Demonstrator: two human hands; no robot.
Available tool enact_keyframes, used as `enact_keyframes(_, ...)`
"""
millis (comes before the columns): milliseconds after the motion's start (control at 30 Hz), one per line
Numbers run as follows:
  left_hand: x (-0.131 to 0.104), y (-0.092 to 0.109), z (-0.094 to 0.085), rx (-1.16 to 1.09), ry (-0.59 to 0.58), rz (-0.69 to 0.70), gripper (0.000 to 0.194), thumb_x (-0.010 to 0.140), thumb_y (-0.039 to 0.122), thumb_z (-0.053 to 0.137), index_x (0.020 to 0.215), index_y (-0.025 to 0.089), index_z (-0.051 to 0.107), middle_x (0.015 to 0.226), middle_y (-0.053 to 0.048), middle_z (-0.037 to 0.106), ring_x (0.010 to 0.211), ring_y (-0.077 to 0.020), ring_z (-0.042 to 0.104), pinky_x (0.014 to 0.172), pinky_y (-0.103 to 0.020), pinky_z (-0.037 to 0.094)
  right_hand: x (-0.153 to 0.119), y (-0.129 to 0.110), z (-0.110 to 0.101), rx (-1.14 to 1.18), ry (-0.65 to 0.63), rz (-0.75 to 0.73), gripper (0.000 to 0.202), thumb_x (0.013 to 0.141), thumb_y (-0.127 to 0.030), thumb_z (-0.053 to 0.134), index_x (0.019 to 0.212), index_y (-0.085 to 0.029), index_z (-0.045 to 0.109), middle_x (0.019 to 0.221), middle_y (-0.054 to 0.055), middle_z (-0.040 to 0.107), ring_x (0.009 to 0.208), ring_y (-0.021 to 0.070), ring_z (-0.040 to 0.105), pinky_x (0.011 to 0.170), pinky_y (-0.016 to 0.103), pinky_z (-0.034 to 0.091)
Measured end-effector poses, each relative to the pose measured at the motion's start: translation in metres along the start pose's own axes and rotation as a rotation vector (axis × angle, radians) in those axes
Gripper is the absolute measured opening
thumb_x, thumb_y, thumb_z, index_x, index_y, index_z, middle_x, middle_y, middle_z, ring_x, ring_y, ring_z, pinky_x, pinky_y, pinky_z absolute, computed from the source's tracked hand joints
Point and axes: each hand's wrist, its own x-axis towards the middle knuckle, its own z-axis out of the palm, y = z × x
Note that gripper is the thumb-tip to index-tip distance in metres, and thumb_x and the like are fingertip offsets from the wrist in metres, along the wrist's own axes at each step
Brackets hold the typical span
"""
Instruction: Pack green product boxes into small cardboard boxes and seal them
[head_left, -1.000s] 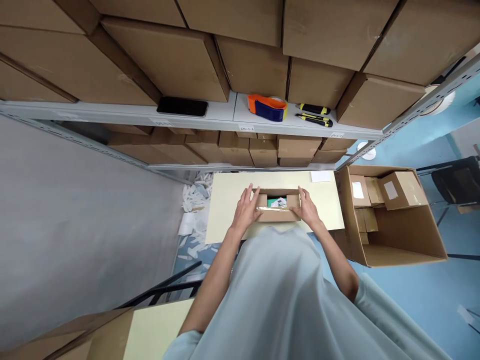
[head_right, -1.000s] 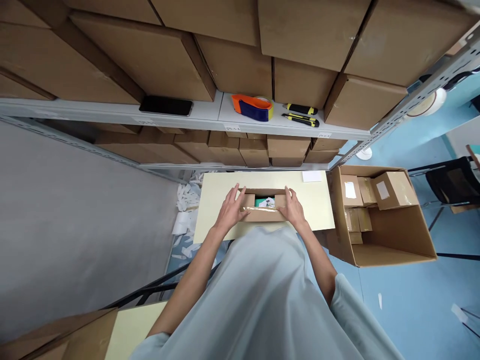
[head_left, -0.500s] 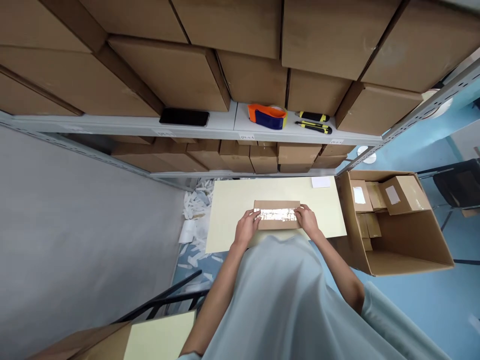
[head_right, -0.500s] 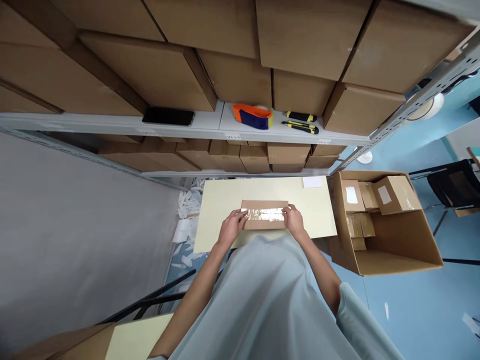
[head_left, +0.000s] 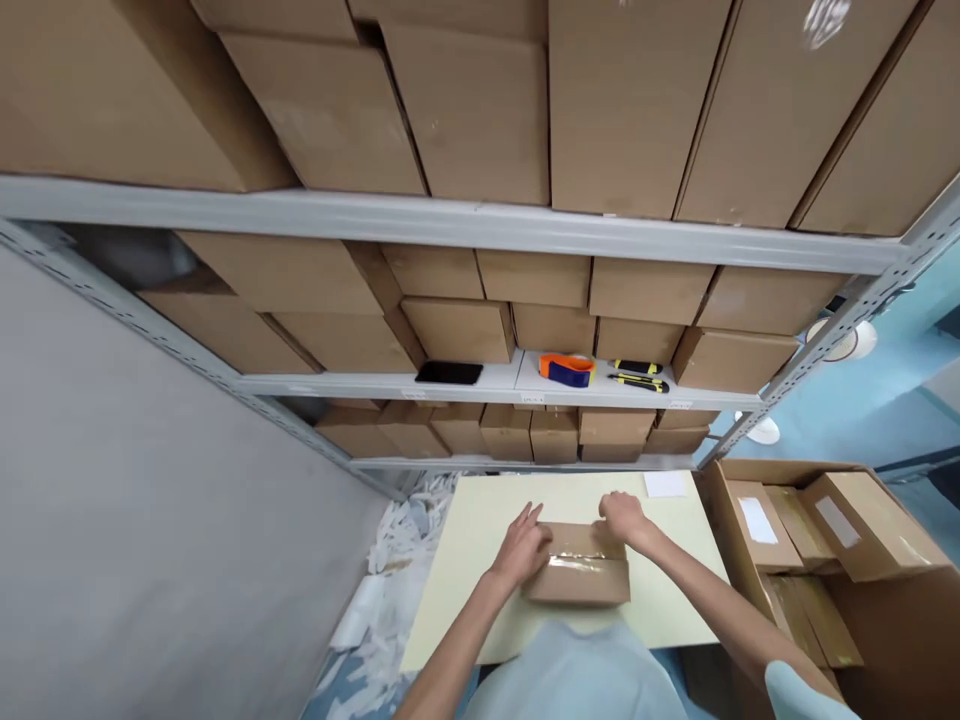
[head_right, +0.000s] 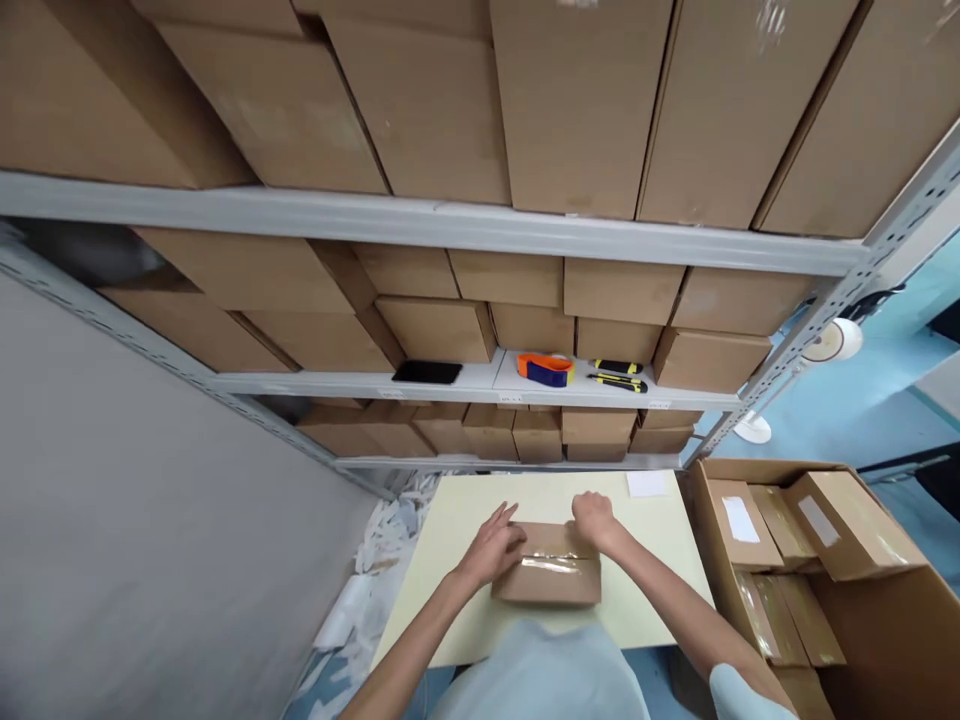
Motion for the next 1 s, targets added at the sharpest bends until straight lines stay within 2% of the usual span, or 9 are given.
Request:
enact_keyframes(100, 0.039, 0.007, -0.051, 0.019, 0.164, 0.121, 0.034, 0.093, 0.011, 0.078, 0.123, 0.025, 0.086, 0.174, -0.016, 0.059, 0.173, -0.0401, 0.041, 0.138, -0.062, 0.040, 0.046, -0.029, -0.068, -0.024, 0.184, -0.117, 0.032, 0.105, -0.036, 0.078, 0.131, -0.019, 0.083, 0.138, 0.023, 0.080, 0.133, 0.0375, 0.076, 0.111, 0.046, 0.055)
enact_keyframes(200, 0.083, 0.023, -0.122, 0.044, 0.406, 0.205, 0.036, 0.099, 0.015, 0.073, 0.131, 0.027, 0.084, 0.169, -0.015, 0.064, 0.170, -0.0380, 0.046, 0.136, -0.061, 0.044, 0.088, -0.058, -0.140, -0.059, 0.409, -0.162, 0.052, 0.109, -0.029, 0.069, 0.157, -0.010, 0.066, 0.154, 0.029, 0.070, 0.148, 0.0386, 0.065, 0.131, 0.051, 0.039)
enact_keyframes(267, 0.106, 0.036, -0.167, 0.059, 0.523, 0.239, 0.038, 0.099, 0.016, 0.072, 0.134, 0.025, 0.083, 0.167, -0.016, 0.065, 0.168, -0.0388, 0.048, 0.136, -0.062, 0.045, 0.112, -0.077, -0.176, -0.062, 0.442, -0.142, 0.056, 0.109, -0.020, 0.063, 0.163, -0.006, 0.058, 0.162, 0.031, 0.063, 0.155, 0.0375, 0.059, 0.136, 0.049, 0.032)
enact_keyframes(367, 0.128, 0.052, -0.214, 0.090, 0.583, 0.233, 0.042, 0.098, 0.015, 0.071, 0.138, 0.023, 0.082, 0.166, -0.019, 0.065, 0.166, -0.0411, 0.049, 0.134, -0.065, 0.045, 0.139, -0.098, -0.200, -0.049, 0.407, -0.119, 0.051, 0.106, -0.010, 0.058, 0.156, -0.002, 0.062, 0.157, 0.035, 0.066, 0.152, 0.0370, 0.063, 0.131, 0.047, 0.038)
enact_keyframes(467, 0.137, 0.060, -0.229, 0.117, 0.569, 0.205, 0.043, 0.098, 0.015, 0.070, 0.139, 0.023, 0.081, 0.165, -0.018, 0.065, 0.166, -0.0412, 0.048, 0.134, -0.066, 0.046, 0.157, -0.106, -0.200, -0.024, 0.354, -0.104, 0.049, 0.101, -0.009, 0.065, 0.148, 0.002, 0.067, 0.145, 0.038, 0.073, 0.141, 0.0392, 0.072, 0.120, 0.047, 0.048)
enact_keyframes(633, 0.131, 0.067, -0.212, 0.043, 0.575, 0.201, 0.038, 0.094, 0.014, 0.075, 0.131, 0.020, 0.082, 0.157, -0.017, 0.071, 0.158, -0.0397, 0.058, 0.133, -0.059, 0.048, 0.164, -0.095, -0.198, 0.015, 0.313, -0.128, 0.054, 0.094, -0.005, 0.074, 0.147, 0.001, 0.066, 0.137, 0.035, 0.078, 0.131, 0.0348, 0.078, 0.111, 0.039, 0.053)
enact_keyframes(767, 0.105, 0.068, -0.178, -0.084, 0.601, 0.160, 0.036, 0.104, 0.020, 0.065, 0.137, 0.018, 0.078, 0.150, -0.018, 0.075, 0.145, -0.0354, 0.068, 0.127, -0.053, 0.054, 0.149, -0.073, -0.184, 0.052, 0.326, -0.180, 0.059, 0.099, -0.008, 0.067, 0.156, -0.002, 0.057, 0.137, 0.031, 0.079, 0.131, 0.0349, 0.077, 0.112, 0.040, 0.055)
enact_keyframes(867, 0.068, 0.063, -0.132, -0.354, 0.679, 0.104, 0.031, 0.112, 0.028, 0.056, 0.134, 0.022, 0.076, 0.132, -0.015, 0.081, 0.121, -0.0284, 0.079, 0.112, -0.046, 0.063, 0.116, -0.048, -0.129, 0.210, 0.370, -0.251, 0.055, 0.112, -0.022, 0.050, 0.165, -0.008, 0.047, 0.145, 0.027, 0.075, 0.132, 0.0334, 0.075, 0.112, 0.042, 0.057)
enact_keyframes(1000, -0.002, 0.066, -0.053, -0.642, 0.689, 0.090, 0.028, 0.112, 0.044, 0.063, 0.124, 0.022, 0.075, 0.124, -0.012, 0.081, 0.110, -0.0238, 0.080, 0.106, -0.039, 0.066, 0.029, -0.016, -0.007, 0.694, 0.424, -0.392, 0.049, 0.119, -0.042, 0.042, 0.158, -0.015, 0.049, 0.143, 0.019, 0.075, 0.124, 0.0272, 0.077, 0.106, 0.036, 0.062)
